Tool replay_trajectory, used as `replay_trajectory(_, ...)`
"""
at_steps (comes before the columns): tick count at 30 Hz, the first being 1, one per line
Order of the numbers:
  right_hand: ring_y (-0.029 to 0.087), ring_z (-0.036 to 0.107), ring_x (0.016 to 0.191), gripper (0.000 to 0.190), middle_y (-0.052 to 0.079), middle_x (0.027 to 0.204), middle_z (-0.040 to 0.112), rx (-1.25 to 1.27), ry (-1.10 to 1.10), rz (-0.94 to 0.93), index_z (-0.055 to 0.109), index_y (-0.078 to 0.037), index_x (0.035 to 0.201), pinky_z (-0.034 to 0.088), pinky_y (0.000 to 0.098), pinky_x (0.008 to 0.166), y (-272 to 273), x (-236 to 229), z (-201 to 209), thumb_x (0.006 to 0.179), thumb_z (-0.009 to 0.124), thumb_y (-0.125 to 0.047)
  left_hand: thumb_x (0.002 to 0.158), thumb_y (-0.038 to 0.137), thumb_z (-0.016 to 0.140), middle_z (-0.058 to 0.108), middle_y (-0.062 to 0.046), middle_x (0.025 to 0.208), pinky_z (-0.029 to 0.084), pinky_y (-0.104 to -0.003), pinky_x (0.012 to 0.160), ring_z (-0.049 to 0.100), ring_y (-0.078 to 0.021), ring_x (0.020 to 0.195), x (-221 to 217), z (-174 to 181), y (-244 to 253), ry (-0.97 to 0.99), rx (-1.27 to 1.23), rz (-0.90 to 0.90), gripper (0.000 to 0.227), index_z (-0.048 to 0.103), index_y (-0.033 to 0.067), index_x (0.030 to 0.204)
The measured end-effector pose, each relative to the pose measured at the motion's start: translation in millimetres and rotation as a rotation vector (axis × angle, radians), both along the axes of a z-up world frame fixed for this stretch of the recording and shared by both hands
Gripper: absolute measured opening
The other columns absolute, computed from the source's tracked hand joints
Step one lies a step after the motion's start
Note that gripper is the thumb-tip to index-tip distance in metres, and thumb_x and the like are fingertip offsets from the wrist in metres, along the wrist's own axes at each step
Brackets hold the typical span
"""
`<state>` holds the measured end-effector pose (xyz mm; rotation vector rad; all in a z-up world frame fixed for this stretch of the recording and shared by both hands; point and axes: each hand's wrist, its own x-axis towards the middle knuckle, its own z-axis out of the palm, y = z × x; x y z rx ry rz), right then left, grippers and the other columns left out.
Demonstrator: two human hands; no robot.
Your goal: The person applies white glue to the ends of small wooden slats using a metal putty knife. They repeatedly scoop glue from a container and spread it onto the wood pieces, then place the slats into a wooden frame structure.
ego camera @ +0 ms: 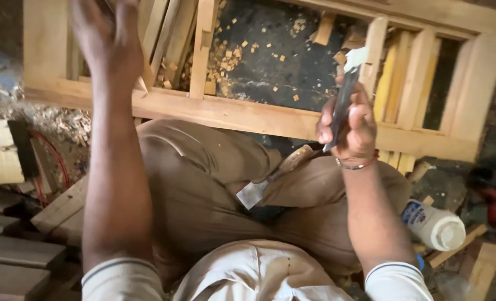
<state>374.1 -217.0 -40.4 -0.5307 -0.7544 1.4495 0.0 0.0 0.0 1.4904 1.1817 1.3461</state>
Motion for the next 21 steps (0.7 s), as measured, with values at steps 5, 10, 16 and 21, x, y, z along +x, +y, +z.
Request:
replay_trajectory(5,0.022,0.064,0.06,0.052,0.018,0.092,0.066,0.041,-0.019,-0.019,0.045,-0.004,0.155,0.056,0.0349,0.06,-48.2,-19.1,19.2,0.111,0.062,-0.026,0.106,0.03,0.069,0.063,-0.005,0.104,0.059,-0.03,0.075,0.066,-0.014,0.088,23.6,27.5,-106.8,-0.141,-0.167,-0.472,0.054,0.043,0.0049,0.147)
replay_trajectory(10,0.028,0.068,0.072,0.042,0.025,0.103,0.068,0.137,-0.228,-0.052,0.05,-0.003,0.149,0.059,0.0379,0.066,-95.8,-24.0,55.6,0.114,0.056,-0.026,0.093,0.025,0.072,0.07,-0.011,0.088,0.056,-0.037,0.068,0.067,-0.021,0.073,21.1,59.1,-194.4,0.223,-0.191,-0.748,0.054,0.052,0.008,0.14)
replay_trajectory(16,0.028,0.071,0.089,0.04,0.025,0.115,0.069,0.18,-0.497,0.062,0.052,-0.005,0.151,0.062,0.0395,0.082,-120.9,-24.7,83.4,0.114,0.054,-0.021,0.094,0.037,0.067,0.072,-0.018,0.087,0.054,-0.049,0.07,0.07,-0.0384,0.082,20.8,81.1,-241.8,0.545,0.057,-0.617,0.043,0.062,0.0117,0.128)
replay_trajectory(21,0.024,0.074,0.084,0.037,0.021,0.106,0.074,0.047,-0.813,0.093,0.061,-0.001,0.141,0.062,0.0368,0.077,-131.2,-28.6,102.6,0.112,0.052,-0.021,0.091,0.043,0.066,0.074,-0.017,0.095,0.054,-0.054,0.072,0.07,-0.0411,0.086,18.3,102.9,-255.4,0.706,0.129,-0.519,0.042,0.066,0.0142,0.122)
